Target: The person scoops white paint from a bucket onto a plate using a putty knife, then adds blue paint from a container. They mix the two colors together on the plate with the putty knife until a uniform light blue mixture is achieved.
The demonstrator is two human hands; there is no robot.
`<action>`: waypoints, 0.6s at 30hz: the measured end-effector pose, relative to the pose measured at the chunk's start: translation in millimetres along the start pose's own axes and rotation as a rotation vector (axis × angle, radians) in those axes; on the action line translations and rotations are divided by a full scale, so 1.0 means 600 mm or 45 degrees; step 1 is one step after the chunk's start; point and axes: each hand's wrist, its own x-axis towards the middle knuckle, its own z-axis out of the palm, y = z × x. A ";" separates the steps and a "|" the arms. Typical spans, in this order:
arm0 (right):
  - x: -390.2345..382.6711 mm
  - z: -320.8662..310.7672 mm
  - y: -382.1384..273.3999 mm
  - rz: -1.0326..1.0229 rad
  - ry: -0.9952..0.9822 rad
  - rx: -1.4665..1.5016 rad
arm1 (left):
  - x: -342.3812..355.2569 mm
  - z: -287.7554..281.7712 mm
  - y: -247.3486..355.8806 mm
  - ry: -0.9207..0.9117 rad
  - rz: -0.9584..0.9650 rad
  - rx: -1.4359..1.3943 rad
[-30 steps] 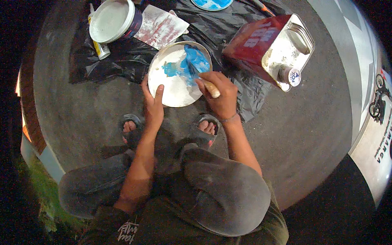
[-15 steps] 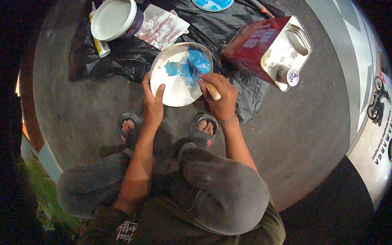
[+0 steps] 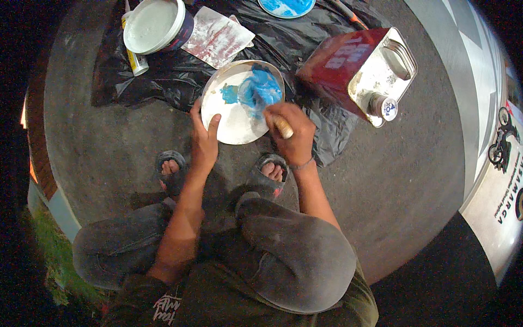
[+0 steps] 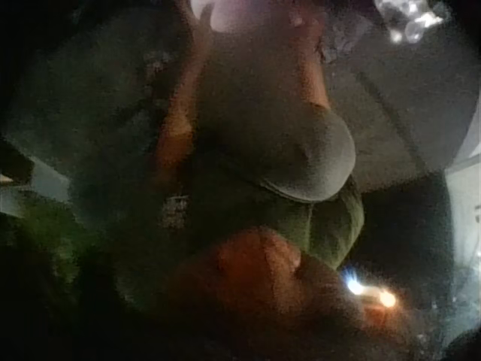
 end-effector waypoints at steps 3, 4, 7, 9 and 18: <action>0.020 0.015 0.003 -0.102 0.039 -0.006 | 0.003 0.004 0.001 0.010 0.082 0.051; 0.007 0.017 0.004 -0.110 -0.086 -0.051 | 0.003 0.007 0.001 0.020 0.120 0.075; -0.007 0.002 -0.005 -0.013 -0.230 0.023 | 0.003 0.000 -0.006 0.016 0.014 0.023; 0.012 -0.017 0.000 -0.091 -0.225 -0.022 | 0.005 -0.002 -0.005 0.000 0.026 -0.001; 0.025 -0.034 0.073 -0.110 -0.094 0.069 | 0.016 -0.010 0.014 -0.046 -0.111 0.003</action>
